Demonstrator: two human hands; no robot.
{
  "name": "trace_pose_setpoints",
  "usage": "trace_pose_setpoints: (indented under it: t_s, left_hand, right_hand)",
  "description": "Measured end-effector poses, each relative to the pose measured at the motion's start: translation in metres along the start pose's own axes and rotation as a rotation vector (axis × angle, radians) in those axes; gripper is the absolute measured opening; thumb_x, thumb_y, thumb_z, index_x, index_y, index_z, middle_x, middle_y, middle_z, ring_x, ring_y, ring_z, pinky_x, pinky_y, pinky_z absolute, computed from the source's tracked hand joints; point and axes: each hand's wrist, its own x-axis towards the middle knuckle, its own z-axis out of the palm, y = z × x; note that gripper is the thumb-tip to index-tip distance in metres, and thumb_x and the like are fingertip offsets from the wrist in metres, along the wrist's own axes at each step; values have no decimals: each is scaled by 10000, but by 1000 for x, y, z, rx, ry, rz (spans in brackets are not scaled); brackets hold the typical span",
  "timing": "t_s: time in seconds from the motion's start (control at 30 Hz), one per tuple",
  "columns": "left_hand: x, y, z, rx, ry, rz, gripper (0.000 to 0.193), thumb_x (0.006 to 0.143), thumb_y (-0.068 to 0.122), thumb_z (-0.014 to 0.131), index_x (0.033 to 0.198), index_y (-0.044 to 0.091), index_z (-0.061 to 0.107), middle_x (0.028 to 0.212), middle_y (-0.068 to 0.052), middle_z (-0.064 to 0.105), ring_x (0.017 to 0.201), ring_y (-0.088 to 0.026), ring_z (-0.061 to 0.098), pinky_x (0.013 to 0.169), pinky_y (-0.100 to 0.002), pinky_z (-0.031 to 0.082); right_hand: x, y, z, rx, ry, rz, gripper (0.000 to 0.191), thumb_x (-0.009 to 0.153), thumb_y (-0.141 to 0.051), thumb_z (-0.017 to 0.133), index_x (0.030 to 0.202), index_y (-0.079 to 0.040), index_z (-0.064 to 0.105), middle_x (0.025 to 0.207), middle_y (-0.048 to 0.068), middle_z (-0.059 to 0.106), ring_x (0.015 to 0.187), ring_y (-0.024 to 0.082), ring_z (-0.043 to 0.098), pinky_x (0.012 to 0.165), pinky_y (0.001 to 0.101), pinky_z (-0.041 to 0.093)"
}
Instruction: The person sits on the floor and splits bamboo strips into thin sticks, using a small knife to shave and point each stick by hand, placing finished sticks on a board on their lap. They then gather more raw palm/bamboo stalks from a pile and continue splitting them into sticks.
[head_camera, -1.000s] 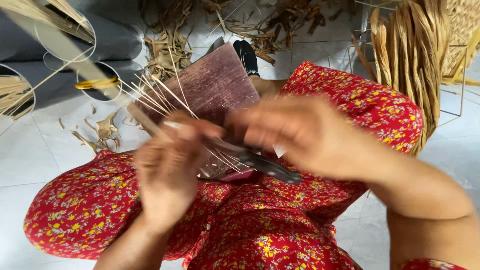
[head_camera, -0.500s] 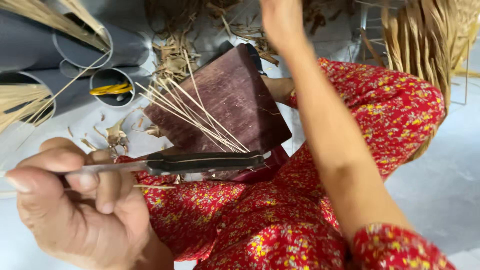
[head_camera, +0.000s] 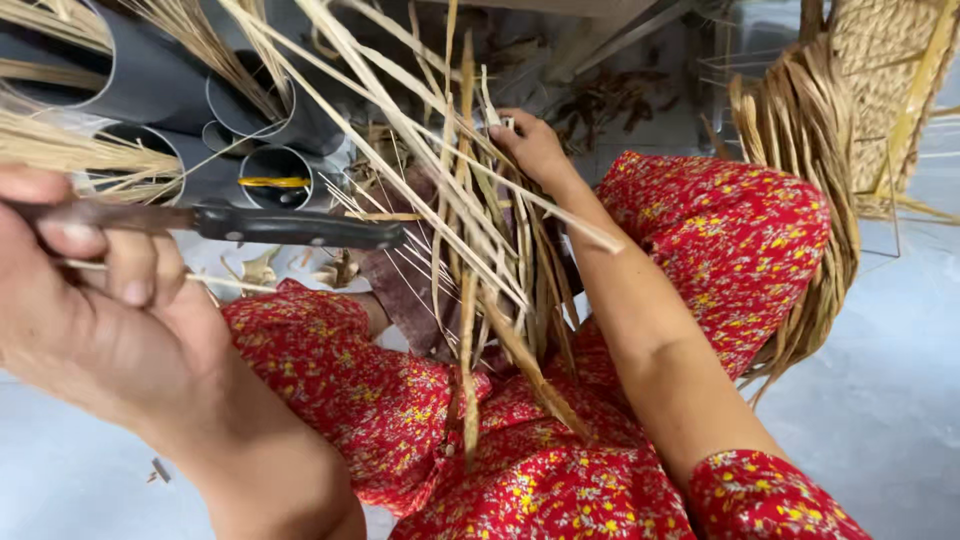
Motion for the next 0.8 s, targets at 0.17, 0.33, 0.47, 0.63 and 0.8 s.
trace_pose_setpoints:
  t_s: [0.17, 0.33, 0.47, 0.63, 0.8]
  left_hand:
    - [17, -11, -18, 38, -72, 78, 282, 1236, 163, 541, 1052, -47, 578, 790, -65, 469, 545, -82, 364, 517, -230, 219]
    - [28, -12, -23, 47, -96, 123, 303, 1205, 207, 581, 1060, -59, 600, 782, -72, 474, 523, -95, 352, 500, -251, 216]
    - [30, -9, -27, 96, -66, 124, 332, 1208, 227, 596, 1033, -56, 594, 766, -63, 456, 532, -97, 342, 509, -255, 215]
    - [34, -9, -26, 140, -54, 61, 349, 1174, 252, 623, 1048, -73, 645, 742, -51, 468, 514, -91, 346, 490, -257, 218]
    - [33, -6, -24, 134, -73, 22, 385, 1168, 276, 661, 1041, -88, 674, 746, -51, 499, 504, -82, 344, 485, -251, 212]
  right_hand:
    - [-6, -4, 13, 3, 33, -11, 409, 975, -301, 673, 1329, -97, 652, 1106, 114, 759, 986, 208, 725, 881, 353, 543]
    - [-10, -15, -3, 503, -75, -21, 424, 1021, -225, 667, 1398, -32, 641, 1295, 79, 705, 1162, 171, 595, 1006, 304, 450]
    - [-23, -24, -17, 511, -114, 84, 460, 1016, -270, 633, 1399, -17, 620, 1369, 77, 675, 1241, 173, 608, 1056, 304, 465]
    - [-60, -49, -23, -38, 58, -156, 528, 969, -246, 664, 1434, -29, 541, 1443, 153, 574, 1330, 264, 528, 1073, 356, 409]
    - [-105, -76, -13, -159, -10, -203, 471, 1021, -311, 629, 1447, -114, 593, 1511, 119, 599, 1418, 258, 563, 1176, 346, 426]
